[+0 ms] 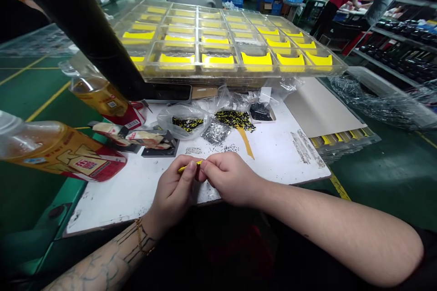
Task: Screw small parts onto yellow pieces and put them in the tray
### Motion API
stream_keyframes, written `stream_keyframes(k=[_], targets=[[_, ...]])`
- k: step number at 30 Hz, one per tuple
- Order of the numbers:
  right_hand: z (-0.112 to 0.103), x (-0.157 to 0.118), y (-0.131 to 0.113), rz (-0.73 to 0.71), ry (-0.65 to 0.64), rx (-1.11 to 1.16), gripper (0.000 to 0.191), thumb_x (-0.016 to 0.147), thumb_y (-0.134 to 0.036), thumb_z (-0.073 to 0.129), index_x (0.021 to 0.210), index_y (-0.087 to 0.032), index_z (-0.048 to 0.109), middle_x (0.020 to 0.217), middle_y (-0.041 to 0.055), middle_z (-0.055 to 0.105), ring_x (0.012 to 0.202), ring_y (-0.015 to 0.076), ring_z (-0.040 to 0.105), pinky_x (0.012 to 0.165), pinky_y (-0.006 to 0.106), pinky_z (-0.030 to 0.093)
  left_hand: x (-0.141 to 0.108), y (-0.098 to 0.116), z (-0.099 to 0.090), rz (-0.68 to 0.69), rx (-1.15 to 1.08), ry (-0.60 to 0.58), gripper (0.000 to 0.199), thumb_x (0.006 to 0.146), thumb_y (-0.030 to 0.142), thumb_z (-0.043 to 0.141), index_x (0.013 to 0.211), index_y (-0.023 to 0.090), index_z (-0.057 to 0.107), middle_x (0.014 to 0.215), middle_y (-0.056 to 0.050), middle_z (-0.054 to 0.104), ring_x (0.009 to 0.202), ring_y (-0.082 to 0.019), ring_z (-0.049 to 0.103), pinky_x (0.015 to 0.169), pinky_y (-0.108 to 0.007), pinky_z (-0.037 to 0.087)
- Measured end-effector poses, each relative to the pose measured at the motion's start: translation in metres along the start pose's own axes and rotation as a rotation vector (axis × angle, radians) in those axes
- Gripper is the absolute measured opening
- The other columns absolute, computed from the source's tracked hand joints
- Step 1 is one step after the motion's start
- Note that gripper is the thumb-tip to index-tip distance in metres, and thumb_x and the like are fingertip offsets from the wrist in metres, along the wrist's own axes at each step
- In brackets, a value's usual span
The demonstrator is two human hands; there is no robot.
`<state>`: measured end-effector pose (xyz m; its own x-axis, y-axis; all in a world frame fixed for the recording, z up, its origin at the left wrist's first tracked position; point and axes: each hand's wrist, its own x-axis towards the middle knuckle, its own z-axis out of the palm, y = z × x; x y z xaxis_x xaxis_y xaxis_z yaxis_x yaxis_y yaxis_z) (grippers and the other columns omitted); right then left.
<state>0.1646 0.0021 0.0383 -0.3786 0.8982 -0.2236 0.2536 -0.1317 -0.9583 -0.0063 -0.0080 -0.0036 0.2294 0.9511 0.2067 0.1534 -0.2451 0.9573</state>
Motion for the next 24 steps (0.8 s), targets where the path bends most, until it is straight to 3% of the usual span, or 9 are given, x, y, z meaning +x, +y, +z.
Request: stream_keyframes(k=[19,24], targets=[[0.0052,-0.0061,-0.0018,0.052,-0.124,0.176,0.033,0.097,-0.035,0.051,0.073,-0.014,0.061,0.051,-0.0058,0.047,0.042,0.0050,0.038,0.043,0.019,0.030,-0.0036,0.0014,0.0006,-0.011,-0.036,-0.053,0.029,0.104,0.036,0.044,0.082,0.019,0.056,0.078,-0.001,0.060,0.074,-0.016,0.057,0.072,-0.028,0.045],[0.0089,-0.0040,-0.0056,0.016,-0.132,0.215,0.034,0.099,-0.040,0.049,0.079,-0.015,0.060,0.058,-0.0043,0.051,0.046,0.0061,0.045,0.046,0.019,0.034,-0.0025,-0.0026,0.0005,0.000,-0.086,0.083,0.024,0.103,0.035,0.047,0.091,0.019,0.062,0.082,-0.001,0.065,0.080,-0.016,0.060,0.076,-0.028,0.047]])
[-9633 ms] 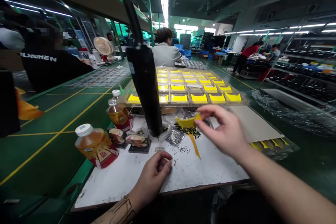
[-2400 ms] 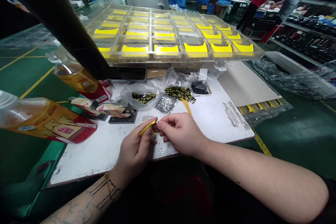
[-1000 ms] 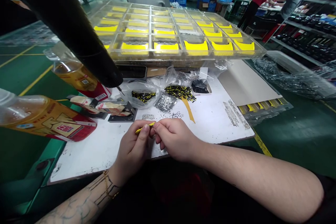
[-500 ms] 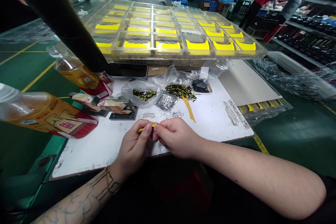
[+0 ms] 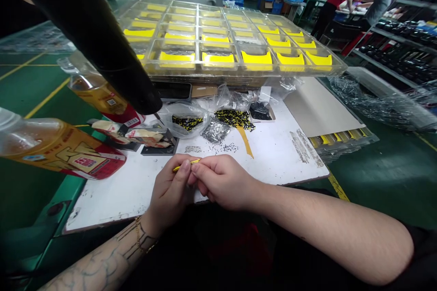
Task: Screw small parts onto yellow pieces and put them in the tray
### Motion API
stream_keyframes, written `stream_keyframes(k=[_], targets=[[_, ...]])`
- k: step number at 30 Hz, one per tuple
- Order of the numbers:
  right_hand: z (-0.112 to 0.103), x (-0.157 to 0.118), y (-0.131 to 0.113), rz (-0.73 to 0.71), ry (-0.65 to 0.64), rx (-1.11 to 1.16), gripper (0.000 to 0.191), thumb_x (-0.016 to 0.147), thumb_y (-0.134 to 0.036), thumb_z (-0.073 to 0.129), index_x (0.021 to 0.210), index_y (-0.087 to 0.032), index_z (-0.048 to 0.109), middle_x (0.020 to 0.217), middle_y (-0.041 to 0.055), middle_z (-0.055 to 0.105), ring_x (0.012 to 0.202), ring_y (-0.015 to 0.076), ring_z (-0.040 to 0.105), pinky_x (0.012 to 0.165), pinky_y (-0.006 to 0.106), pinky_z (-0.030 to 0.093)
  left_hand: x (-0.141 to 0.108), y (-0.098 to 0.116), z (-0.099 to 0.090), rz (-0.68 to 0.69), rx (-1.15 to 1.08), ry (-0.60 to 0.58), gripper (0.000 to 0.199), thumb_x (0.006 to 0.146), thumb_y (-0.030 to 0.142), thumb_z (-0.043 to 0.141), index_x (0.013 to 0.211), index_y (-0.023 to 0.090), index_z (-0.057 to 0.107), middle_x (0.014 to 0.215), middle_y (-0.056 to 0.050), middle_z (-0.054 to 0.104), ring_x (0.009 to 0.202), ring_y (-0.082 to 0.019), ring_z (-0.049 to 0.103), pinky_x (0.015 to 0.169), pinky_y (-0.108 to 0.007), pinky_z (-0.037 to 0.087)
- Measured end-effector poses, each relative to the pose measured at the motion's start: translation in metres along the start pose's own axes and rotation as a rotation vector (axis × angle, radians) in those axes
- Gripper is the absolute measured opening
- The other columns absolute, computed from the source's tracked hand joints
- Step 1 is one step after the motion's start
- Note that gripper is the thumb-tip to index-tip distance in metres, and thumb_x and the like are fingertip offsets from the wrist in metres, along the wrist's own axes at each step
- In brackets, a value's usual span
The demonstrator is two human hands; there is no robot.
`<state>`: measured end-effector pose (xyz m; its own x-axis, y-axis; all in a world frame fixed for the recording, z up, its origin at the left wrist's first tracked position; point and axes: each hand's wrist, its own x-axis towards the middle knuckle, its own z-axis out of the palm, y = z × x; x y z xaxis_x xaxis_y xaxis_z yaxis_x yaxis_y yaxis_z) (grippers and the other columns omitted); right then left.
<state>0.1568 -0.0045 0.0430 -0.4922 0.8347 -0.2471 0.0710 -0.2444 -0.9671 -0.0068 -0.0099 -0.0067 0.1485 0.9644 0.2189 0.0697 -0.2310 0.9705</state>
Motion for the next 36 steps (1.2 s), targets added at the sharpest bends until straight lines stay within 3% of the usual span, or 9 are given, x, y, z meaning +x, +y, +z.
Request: stream_keyframes(k=[5,10,14,21,27,36], targets=[[-0.010,0.001,0.000,-0.060,-0.039,-0.098,0.036,0.099,-0.038,0.051,0.073,-0.014,0.058,0.065,-0.0012,0.054,0.057,0.0081,0.049,0.055,0.021,0.039,0.000,-0.001,-0.002,-0.008,-0.056,0.016,0.022,0.102,0.034,0.051,0.096,0.019,0.066,0.080,0.000,0.064,0.077,-0.014,0.060,0.074,-0.026,0.048],[-0.019,-0.004,0.000,-0.110,-0.010,-0.168,0.027,0.099,-0.033,0.053,0.082,-0.014,0.064,0.072,0.0010,0.060,0.064,0.0101,0.053,0.059,0.022,0.042,-0.003,-0.002,-0.002,-0.033,-0.101,-0.017,0.019,0.102,0.034,0.051,0.100,0.019,0.063,0.082,0.000,0.064,0.073,-0.013,0.060,0.070,-0.025,0.048],[-0.021,-0.006,0.000,-0.155,-0.007,-0.210,0.029,0.099,-0.033,0.053,0.081,-0.013,0.065,0.076,0.0017,0.061,0.068,0.0098,0.053,0.062,0.021,0.043,-0.005,0.000,-0.002,0.023,-0.009,-0.039,0.013,0.098,0.032,0.057,0.102,0.019,0.059,0.087,-0.002,0.065,0.077,-0.014,0.061,0.071,-0.025,0.048],[-0.023,-0.006,-0.002,-0.118,-0.033,-0.198,0.036,0.100,-0.037,0.053,0.077,-0.012,0.066,0.069,0.0010,0.060,0.063,0.0087,0.054,0.059,0.020,0.043,-0.005,0.000,-0.003,0.069,0.062,-0.051,0.008,0.099,0.028,0.055,0.101,0.020,0.057,0.088,-0.001,0.062,0.080,-0.014,0.059,0.073,-0.025,0.046],[-0.019,-0.006,0.000,-0.134,-0.054,-0.167,0.036,0.100,-0.035,0.053,0.080,-0.009,0.069,0.073,0.0045,0.068,0.065,0.0101,0.063,0.065,0.021,0.050,-0.009,-0.003,-0.004,0.059,-0.039,-0.157,0.010,0.102,0.030,0.050,0.100,0.022,0.056,0.081,0.001,0.059,0.074,-0.014,0.056,0.069,-0.027,0.045],[-0.017,0.000,0.001,-0.140,-0.045,-0.133,0.034,0.100,-0.033,0.053,0.084,-0.009,0.071,0.074,0.0047,0.069,0.067,0.0098,0.062,0.066,0.020,0.049,-0.006,-0.003,0.000,0.067,-0.086,-0.072,0.011,0.103,0.029,0.050,0.097,0.021,0.055,0.076,0.003,0.059,0.071,-0.011,0.055,0.070,-0.026,0.044]])
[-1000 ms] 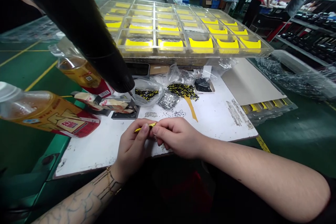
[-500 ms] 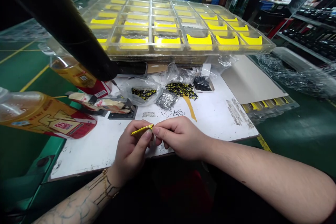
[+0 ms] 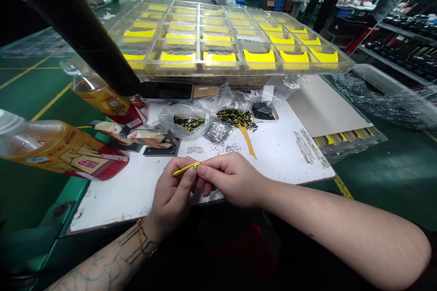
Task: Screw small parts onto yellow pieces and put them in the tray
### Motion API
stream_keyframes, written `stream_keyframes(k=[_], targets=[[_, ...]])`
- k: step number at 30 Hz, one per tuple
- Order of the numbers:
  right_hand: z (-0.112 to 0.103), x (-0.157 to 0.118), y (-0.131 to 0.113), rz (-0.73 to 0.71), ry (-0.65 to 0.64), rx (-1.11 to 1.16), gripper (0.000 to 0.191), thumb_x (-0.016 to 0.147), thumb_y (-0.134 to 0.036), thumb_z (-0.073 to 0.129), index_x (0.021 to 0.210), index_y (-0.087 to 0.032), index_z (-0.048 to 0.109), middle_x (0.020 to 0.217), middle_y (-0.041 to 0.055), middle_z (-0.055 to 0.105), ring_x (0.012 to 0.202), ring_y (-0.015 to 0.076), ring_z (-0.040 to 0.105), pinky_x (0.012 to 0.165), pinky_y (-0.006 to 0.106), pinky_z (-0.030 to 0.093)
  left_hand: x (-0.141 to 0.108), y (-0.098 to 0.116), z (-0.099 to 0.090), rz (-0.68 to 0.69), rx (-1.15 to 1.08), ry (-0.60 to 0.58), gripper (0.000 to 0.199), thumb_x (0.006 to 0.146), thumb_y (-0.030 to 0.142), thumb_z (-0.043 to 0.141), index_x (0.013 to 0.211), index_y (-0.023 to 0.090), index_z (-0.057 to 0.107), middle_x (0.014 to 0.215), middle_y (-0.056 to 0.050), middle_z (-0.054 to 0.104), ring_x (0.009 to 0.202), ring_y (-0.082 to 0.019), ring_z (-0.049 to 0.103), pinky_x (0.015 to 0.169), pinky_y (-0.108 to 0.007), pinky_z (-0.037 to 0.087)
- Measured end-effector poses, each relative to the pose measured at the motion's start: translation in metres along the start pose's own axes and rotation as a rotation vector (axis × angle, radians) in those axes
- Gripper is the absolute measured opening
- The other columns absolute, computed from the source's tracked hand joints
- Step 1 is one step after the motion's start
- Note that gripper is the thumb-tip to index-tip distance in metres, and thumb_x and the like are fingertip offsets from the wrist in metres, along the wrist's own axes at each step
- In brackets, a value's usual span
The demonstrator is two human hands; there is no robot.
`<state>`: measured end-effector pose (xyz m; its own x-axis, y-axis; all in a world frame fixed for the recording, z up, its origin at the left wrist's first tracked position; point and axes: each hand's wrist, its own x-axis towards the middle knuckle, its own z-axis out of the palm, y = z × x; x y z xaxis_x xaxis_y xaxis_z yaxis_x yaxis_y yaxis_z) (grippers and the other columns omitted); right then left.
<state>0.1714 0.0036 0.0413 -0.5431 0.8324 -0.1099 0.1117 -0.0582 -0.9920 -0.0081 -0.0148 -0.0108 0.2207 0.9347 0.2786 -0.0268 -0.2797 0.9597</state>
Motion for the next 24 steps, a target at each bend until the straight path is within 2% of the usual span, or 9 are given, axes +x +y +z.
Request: stream_keyframes(k=[3,6,10,15,24], targets=[[-0.001,0.000,0.002,0.011,-0.021,0.010,0.035,0.100,-0.035,0.053,0.085,-0.008,0.071,0.072,0.0043,0.068,0.066,0.0099,0.062,0.065,0.021,0.049,0.001,0.001,-0.001,-0.035,-0.013,-0.025,0.015,0.103,0.030,0.050,0.092,0.021,0.054,0.073,0.003,0.057,0.069,-0.012,0.054,0.069,-0.027,0.043],[0.000,-0.001,0.003,0.007,-0.023,0.007,0.034,0.100,-0.036,0.054,0.085,-0.009,0.071,0.075,0.0043,0.068,0.066,0.0101,0.062,0.066,0.022,0.049,0.002,0.003,-0.001,-0.041,-0.022,-0.033,0.016,0.104,0.032,0.048,0.094,0.021,0.055,0.075,0.002,0.058,0.071,-0.012,0.055,0.070,-0.028,0.044],[0.003,-0.002,0.005,-0.035,0.058,-0.030,0.032,0.099,-0.034,0.054,0.086,-0.010,0.071,0.083,0.0059,0.070,0.069,0.0114,0.063,0.066,0.023,0.051,0.003,0.004,0.000,-0.010,0.034,-0.001,0.020,0.106,0.032,0.041,0.102,0.020,0.057,0.081,0.000,0.061,0.078,-0.014,0.058,0.075,-0.029,0.046],[0.006,-0.004,0.004,-0.088,0.119,-0.107,0.031,0.099,-0.030,0.053,0.083,-0.010,0.071,0.077,0.0056,0.069,0.070,0.0134,0.064,0.068,0.025,0.051,0.002,0.001,0.000,0.053,0.103,0.041,0.013,0.104,0.028,0.047,0.101,0.020,0.056,0.085,0.000,0.059,0.082,-0.014,0.057,0.079,-0.028,0.046],[0.014,-0.005,0.005,-0.145,0.175,-0.070,0.034,0.100,-0.031,0.052,0.079,-0.012,0.071,0.076,0.0046,0.069,0.075,0.0126,0.064,0.074,0.024,0.051,0.001,-0.002,0.000,0.019,0.052,0.099,0.011,0.102,0.031,0.052,0.098,0.022,0.057,0.089,0.001,0.058,0.085,-0.013,0.057,0.078,-0.025,0.046]])
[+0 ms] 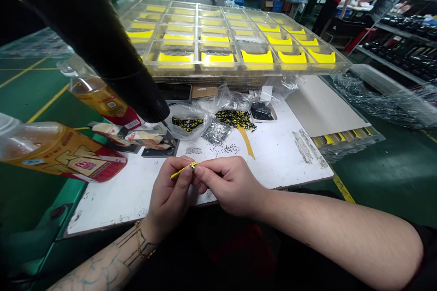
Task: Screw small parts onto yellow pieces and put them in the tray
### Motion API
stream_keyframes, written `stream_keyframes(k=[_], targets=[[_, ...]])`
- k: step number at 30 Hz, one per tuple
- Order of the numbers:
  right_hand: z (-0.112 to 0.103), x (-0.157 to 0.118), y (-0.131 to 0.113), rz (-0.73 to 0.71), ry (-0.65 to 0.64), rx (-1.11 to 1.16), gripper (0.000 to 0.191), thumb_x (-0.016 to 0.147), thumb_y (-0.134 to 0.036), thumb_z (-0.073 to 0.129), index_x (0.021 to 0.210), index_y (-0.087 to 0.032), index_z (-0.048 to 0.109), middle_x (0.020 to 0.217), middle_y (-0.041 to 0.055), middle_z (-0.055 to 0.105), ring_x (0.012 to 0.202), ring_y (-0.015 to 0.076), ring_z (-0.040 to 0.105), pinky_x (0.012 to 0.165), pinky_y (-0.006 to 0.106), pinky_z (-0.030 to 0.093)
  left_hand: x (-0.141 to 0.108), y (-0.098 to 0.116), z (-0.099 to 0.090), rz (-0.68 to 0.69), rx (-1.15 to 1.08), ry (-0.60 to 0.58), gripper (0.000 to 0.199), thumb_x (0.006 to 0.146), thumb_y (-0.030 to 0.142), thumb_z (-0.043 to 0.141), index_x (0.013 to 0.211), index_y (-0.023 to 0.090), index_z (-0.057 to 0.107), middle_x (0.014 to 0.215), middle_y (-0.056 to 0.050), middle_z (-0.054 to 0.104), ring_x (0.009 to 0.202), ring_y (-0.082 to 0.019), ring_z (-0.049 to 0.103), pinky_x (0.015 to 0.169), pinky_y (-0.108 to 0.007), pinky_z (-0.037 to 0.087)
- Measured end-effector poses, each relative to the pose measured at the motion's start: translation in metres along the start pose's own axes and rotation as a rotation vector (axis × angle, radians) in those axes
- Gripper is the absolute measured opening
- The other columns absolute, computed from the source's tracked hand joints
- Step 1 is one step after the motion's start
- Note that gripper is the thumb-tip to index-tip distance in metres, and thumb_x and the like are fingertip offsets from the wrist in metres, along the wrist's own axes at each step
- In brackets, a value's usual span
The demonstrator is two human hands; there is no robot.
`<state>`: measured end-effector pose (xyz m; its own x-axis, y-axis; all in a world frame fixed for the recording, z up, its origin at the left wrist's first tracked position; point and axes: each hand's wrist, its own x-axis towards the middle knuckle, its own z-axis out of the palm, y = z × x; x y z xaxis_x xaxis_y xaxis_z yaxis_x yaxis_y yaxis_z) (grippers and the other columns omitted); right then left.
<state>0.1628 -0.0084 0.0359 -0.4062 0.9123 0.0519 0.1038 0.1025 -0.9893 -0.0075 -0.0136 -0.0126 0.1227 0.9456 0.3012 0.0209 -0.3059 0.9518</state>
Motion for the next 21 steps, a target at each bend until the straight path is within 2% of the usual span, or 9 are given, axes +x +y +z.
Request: stream_keyframes(k=[3,6,8,13,17,21], targets=[[0.0001,-0.0001,0.0017,0.010,0.023,-0.003,0.034,0.100,-0.032,0.053,0.080,-0.012,0.072,0.077,0.0049,0.070,0.075,0.0129,0.065,0.074,0.024,0.051,0.0007,0.0006,-0.0002,-0.049,-0.001,0.033,0.012,0.100,0.033,0.055,0.096,0.022,0.056,0.086,0.001,0.058,0.080,-0.014,0.055,0.073,-0.025,0.046],[-0.0004,-0.0002,0.0029,0.062,0.013,0.023,0.033,0.099,-0.035,0.054,0.084,-0.012,0.073,0.078,0.0058,0.071,0.076,0.0143,0.066,0.075,0.026,0.052,0.0011,0.0016,-0.0010,-0.095,-0.001,0.018,0.014,0.101,0.035,0.051,0.097,0.022,0.056,0.085,0.000,0.058,0.079,-0.015,0.055,0.073,-0.027,0.046],[-0.0007,-0.0003,0.0024,0.077,0.011,0.037,0.033,0.099,-0.036,0.054,0.085,-0.012,0.073,0.079,0.0060,0.071,0.076,0.0146,0.066,0.076,0.027,0.052,0.0011,0.0024,-0.0015,-0.069,0.007,-0.006,0.013,0.102,0.033,0.050,0.099,0.022,0.055,0.086,0.000,0.058,0.081,-0.016,0.055,0.075,-0.028,0.046],[-0.0009,-0.0016,-0.0011,0.061,-0.004,0.055,0.037,0.099,-0.032,0.054,0.072,-0.012,0.070,0.073,0.0045,0.069,0.073,0.0126,0.063,0.075,0.025,0.050,0.0003,0.0025,-0.0008,0.020,0.025,-0.068,0.007,0.100,0.029,0.054,0.100,0.022,0.053,0.092,-0.002,0.056,0.083,-0.016,0.056,0.077,-0.030,0.046],[-0.0028,-0.0007,-0.0003,0.085,-0.004,0.109,0.037,0.099,-0.035,0.055,0.077,-0.011,0.071,0.073,0.0044,0.070,0.072,0.0120,0.064,0.073,0.023,0.050,-0.0006,-0.0009,0.0009,0.010,-0.009,-0.060,0.005,0.100,0.026,0.054,0.100,0.022,0.051,0.092,-0.002,0.056,0.082,-0.016,0.056,0.076,-0.031,0.046],[-0.0078,0.0042,0.0034,0.118,-0.057,0.118,0.036,0.098,-0.037,0.056,0.082,-0.011,0.074,0.074,0.0045,0.069,0.073,0.0120,0.063,0.074,0.023,0.050,0.0004,-0.0030,0.0015,0.004,-0.018,-0.032,0.004,0.100,0.025,0.054,0.100,0.022,0.051,0.093,-0.002,0.057,0.083,-0.016,0.058,0.077,-0.031,0.047]])
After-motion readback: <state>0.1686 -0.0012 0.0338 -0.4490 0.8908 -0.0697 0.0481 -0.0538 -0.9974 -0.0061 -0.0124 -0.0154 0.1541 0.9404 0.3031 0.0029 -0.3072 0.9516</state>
